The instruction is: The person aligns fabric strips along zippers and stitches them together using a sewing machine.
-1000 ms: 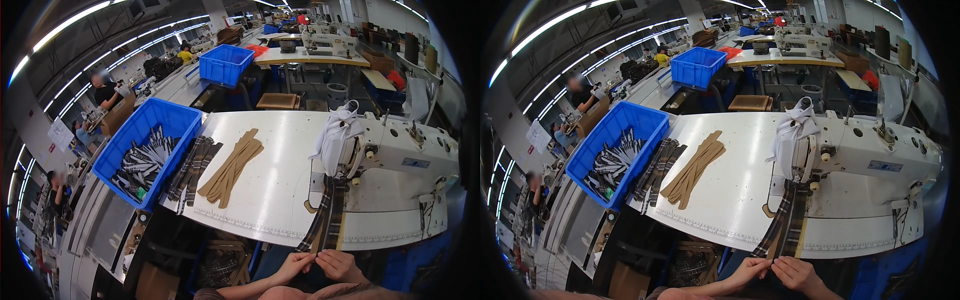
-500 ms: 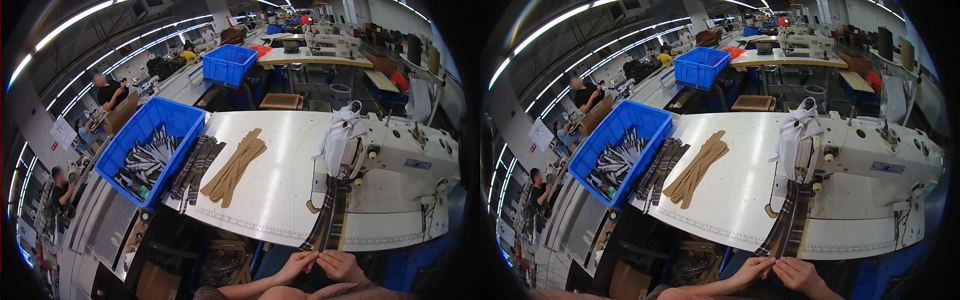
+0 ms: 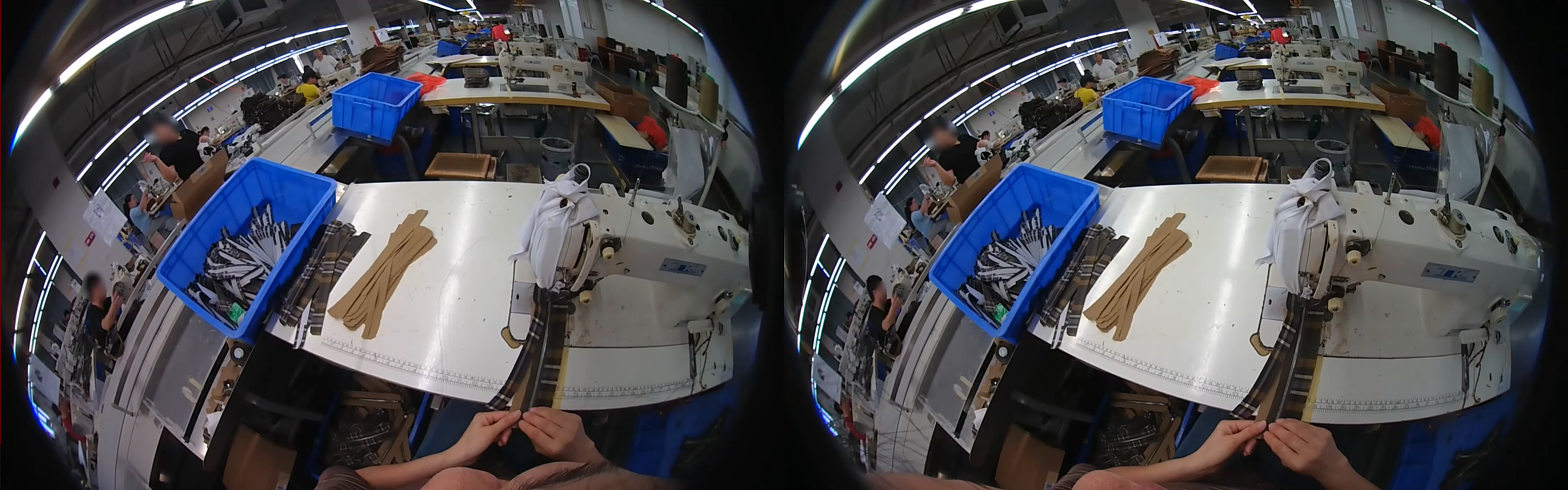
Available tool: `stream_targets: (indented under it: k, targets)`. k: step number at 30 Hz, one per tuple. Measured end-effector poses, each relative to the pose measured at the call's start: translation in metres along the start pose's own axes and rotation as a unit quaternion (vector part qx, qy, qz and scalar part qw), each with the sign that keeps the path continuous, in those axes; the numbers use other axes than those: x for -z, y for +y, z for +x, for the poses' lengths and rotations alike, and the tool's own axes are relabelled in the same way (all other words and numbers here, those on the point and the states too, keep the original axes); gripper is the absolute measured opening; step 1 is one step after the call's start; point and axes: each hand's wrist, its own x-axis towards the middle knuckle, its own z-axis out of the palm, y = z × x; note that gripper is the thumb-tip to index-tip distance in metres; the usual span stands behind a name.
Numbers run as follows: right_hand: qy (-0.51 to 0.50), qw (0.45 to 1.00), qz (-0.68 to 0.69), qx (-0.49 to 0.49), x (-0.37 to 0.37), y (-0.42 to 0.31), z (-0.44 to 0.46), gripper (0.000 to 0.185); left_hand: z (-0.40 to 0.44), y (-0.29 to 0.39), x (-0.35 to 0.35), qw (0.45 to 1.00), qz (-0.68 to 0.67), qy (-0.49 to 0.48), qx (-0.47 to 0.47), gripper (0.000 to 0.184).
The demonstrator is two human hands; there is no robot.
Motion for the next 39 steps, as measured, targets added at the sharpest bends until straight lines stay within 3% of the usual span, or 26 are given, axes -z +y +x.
stream_targets:
  k: [27, 39]
  targets:
    - [-0.025, 0.999, -0.017, 0.017, 0.006, -0.0018, 0.0037, 0.022, -0.0003, 0.0001, 0.002, 1.0, 0.013, -0.002, 0.011, 0.037]
    - [-0.026, 0.999, -0.033, 0.026, 0.002, -0.0008, 0.0011, 0.02, 0.0021, -0.0047, 0.0034, 0.998, -0.046, -0.006, 0.035, 0.036]
